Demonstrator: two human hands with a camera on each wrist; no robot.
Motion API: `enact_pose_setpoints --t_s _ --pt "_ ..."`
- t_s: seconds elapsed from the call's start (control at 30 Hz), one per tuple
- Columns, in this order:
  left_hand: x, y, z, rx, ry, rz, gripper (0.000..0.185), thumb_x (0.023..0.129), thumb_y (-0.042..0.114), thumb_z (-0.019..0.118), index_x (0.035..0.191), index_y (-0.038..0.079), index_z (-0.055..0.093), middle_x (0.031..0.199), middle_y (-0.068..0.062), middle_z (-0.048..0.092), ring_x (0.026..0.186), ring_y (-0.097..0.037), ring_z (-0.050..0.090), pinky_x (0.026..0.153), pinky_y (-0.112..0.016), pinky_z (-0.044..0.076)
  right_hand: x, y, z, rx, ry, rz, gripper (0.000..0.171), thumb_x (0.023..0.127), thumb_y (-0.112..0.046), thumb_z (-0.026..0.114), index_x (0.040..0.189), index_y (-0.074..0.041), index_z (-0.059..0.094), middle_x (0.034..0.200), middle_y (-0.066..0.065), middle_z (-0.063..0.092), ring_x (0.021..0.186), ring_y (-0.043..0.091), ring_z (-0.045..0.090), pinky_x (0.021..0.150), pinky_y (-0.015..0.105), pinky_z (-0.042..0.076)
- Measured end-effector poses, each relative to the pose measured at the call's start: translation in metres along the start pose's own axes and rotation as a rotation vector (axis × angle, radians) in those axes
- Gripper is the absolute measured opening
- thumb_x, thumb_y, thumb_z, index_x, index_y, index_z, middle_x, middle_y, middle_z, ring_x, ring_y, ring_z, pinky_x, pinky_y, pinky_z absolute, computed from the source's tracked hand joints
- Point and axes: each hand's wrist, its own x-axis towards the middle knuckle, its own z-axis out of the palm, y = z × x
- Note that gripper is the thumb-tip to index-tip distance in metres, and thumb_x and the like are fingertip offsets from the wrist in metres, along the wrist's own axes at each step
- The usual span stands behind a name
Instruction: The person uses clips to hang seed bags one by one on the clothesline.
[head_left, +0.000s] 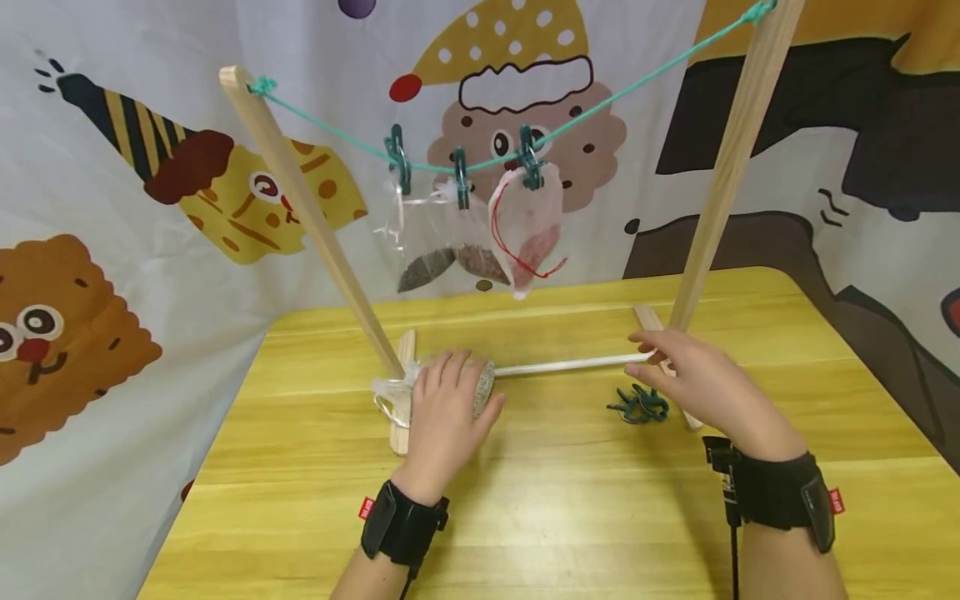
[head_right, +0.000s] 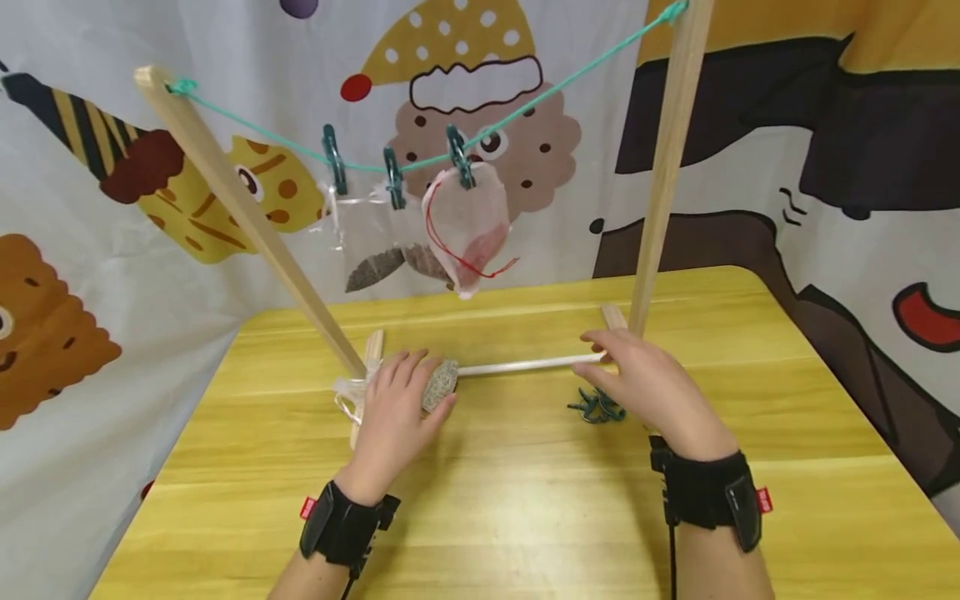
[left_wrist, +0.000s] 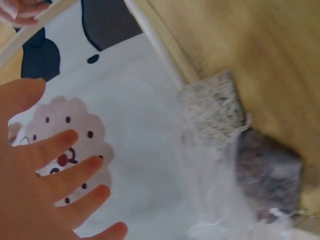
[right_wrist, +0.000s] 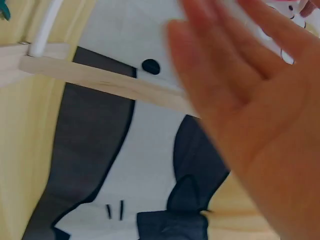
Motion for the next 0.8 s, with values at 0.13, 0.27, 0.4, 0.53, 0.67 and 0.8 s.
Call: enact_pose_setpoints --t_s 0.13,0.27,0.4,0.53,0.67,0.8 --pt "-0.006 -0.003 0.010 0.002 -0.042 -0.028 0.053 0.083 0.050 0.054 0.123 0.015 0.052 0.129 -0.010 0.044 0.122 -0.031 0.034 0.096 -0.053 0.025 -0.003 0.011 0.006 0.053 -0.095 0.071 0.072 0.082 -0.061 0.043 0.133 -0.009 0.040 0.122 0.018 0.049 0.106 0.034 0.049 0.078 0.051 0.042" --pt "-0.010 -0.004 0.015 0.003 -0.064 -0.040 0.053 0.083 0.050 0.054 0.123 0.015 0.053 0.130 -0.010 0.044 0.124 -0.030 0.032 0.097 -0.055 0.025 -0.004 0.018 0.013 0.051 -0.116 0.118 0.076 0.082 -0.063 0.041 0.133 -0.008 0.039 0.125 0.021 0.046 0.108 0.036 0.047 0.074 0.050 0.043" --pt "-0.010 -0.004 0.018 -0.003 -0.076 -0.045 0.053 0.083 0.050 0.054 0.123 0.015 0.052 0.131 -0.011 0.043 0.124 -0.031 0.031 0.097 -0.056 0.024 -0.005 0.023 0.019 0.044 -0.126 0.145 0.079 0.080 -0.066 0.039 0.133 -0.007 0.039 0.124 0.022 0.046 0.108 0.037 0.047 0.072 0.049 0.044" --pt "-0.010 -0.004 0.022 -0.017 -0.100 -0.061 0.055 0.082 0.050 0.055 0.125 0.015 0.051 0.132 -0.011 0.042 0.124 -0.031 0.031 0.097 -0.057 0.022 -0.003 0.029 0.025 0.054 -0.120 0.151 0.079 0.081 -0.066 0.039 0.134 -0.008 0.037 0.126 0.023 0.043 0.108 0.038 0.047 0.074 0.051 0.043" --pt "-0.012 -0.004 0.029 -0.026 -0.116 -0.076 0.057 0.081 0.050 0.057 0.126 0.014 0.050 0.132 -0.011 0.041 0.124 -0.032 0.030 0.097 -0.057 0.023 0.000 0.036 0.035 0.068 -0.102 0.166 0.081 0.081 -0.066 0.038 0.136 -0.006 0.033 0.133 0.026 0.032 0.112 0.042 0.041 0.080 0.057 0.038" --pt "-0.016 0.001 0.037 -0.044 -0.124 -0.074 0.058 0.081 0.048 0.057 0.125 0.012 0.050 0.132 -0.012 0.041 0.124 -0.032 0.031 0.096 -0.057 0.024 0.003 0.045 0.044 0.074 -0.096 0.200 0.085 0.081 -0.066 0.039 0.137 -0.002 0.031 0.135 0.030 0.023 0.117 0.049 0.030 0.086 0.063 0.030"
